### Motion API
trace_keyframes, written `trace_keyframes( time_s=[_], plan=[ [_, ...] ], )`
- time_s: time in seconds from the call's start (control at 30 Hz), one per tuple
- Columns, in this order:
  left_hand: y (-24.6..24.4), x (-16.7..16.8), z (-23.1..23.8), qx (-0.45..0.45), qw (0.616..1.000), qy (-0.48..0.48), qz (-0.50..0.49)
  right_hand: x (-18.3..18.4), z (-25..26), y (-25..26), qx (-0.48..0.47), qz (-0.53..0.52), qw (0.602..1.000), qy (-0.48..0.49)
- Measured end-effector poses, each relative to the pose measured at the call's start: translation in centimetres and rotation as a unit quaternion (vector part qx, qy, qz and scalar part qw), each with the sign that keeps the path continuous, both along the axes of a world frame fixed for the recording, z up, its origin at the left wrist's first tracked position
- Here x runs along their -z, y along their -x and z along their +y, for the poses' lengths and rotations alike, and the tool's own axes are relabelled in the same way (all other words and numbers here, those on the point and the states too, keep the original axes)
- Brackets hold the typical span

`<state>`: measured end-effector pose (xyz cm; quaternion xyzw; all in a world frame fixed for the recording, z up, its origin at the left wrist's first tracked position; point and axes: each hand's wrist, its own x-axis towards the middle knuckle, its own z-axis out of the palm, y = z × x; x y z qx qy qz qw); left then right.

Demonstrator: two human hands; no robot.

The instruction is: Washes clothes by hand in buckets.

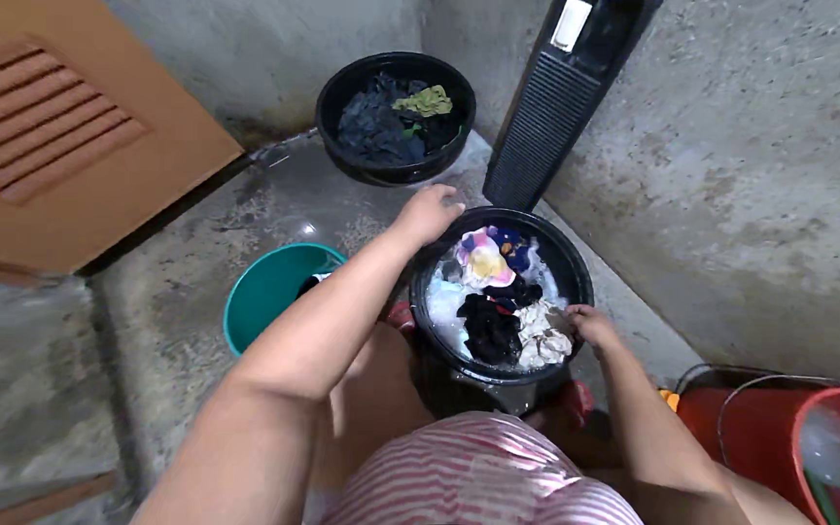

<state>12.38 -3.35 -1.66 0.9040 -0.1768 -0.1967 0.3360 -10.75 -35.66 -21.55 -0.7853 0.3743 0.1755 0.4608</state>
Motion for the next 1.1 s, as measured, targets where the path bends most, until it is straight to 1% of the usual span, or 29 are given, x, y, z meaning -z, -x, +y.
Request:
trace_keyframes(
  time_s=[0.1,0.13,0.2,0.27,0.3,0.37,0.43,0.47,0.5,0.53,0.57,0.6,0.63,0.67,0.7,0.77,0.8,0.87,0.9,0.97,1.03,1.1],
  plan=[
    [3.7,-3.2,2.9,-0.013,0.999,0.042,-0.012,-0.3,1.9,-3.5,-0.057,0.024,0.998,0.014],
    [5.1,-3.8,3.7,-0.028,0.998,0.060,-0.016,0.0,2.7,-4.9,-0.083,0.025,0.996,0.019],
    [7.3,-4.1,4.9,-0.064,0.990,0.122,0.014,1.7,4.7,-8.2,-0.133,0.009,0.991,0.016],
    [8.3,-2.7,5.5,-0.077,0.975,0.201,0.059,3.1,7.8,-11.2,-0.184,-0.011,0.983,0.007],
    [8.1,-1.7,5.3,-0.079,0.969,0.222,0.078,3.5,9.5,-12.7,-0.218,-0.016,0.976,-0.004],
    [6.9,0.4,4.7,-0.080,0.968,0.215,0.102,4.3,12.8,-15.3,-0.291,-0.025,0.956,-0.019],
    [5.6,1.4,4.6,-0.057,0.977,0.181,0.098,5.3,15.2,-17.2,-0.339,-0.026,0.940,0.010],
    [5.0,1.4,4.7,-0.046,0.979,0.170,0.099,6.0,15.8,-17.9,-0.330,-0.024,0.943,0.047],
    [4.5,1.2,4.9,-0.040,0.981,0.162,0.104,6.8,15.9,-18.6,-0.297,-0.025,0.950,0.093],
    [4.0,1.1,5.1,-0.038,0.980,0.161,0.111,8.1,15.4,-19.2,-0.238,-0.041,0.961,0.134],
    [3.7,1.1,5.3,-0.038,0.979,0.165,0.113,9.6,14.6,-20.0,-0.156,-0.062,0.973,0.158],
    [3.5,1.1,5.4,-0.037,0.979,0.171,0.108,11.1,13.9,-20.9,-0.081,-0.064,0.981,0.166],
    [3.4,1.2,5.6,-0.031,0.978,0.181,0.103,12.3,13.5,-21.8,-0.048,-0.047,0.986,0.155],
    [3.3,1.4,5.6,-0.025,0.977,0.187,0.100,13.1,13.8,-22.4,-0.080,-0.021,0.986,0.147],
    [3.2,1.6,5.7,-0.016,0.977,0.187,0.100,13.7,14.8,-22.6,-0.160,0.002,0.977,0.144],
    [2.6,2.0,5.9,0.005,0.979,0.176,0.104,14.6,17.6,-23.0,-0.324,0.006,0.935,0.146],
    [2.3,2.2,6.0,0.013,0.979,0.177,0.103,15.0,19.1,-23.1,-0.384,-0.005,0.912,0.145],
    [1.9,2.7,6.3,0.023,0.974,0.201,0.099,16.4,20.4,-22.4,-0.453,-0.034,0.882,0.129],
    [1.8,2.8,6.4,0.027,0.971,0.218,0.100,17.0,19.9,-21.9,-0.476,-0.050,0.869,0.125],
    [1.6,2.9,6.4,0.035,0.964,0.239,0.107,17.5,17.1,-21.6,-0.512,-0.053,0.847,0.131],
    [1.6,3.0,6.5,0.035,0.963,0.242,0.111,17.4,13.4,-21.9,-0.505,-0.044,0.847,0.158],
    [1.6,3.1,6.7,0.032,0.964,0.237,0.114,17.9,9.8,-22.2,-0.469,-0.025,0.856,0.217]
  ],
)
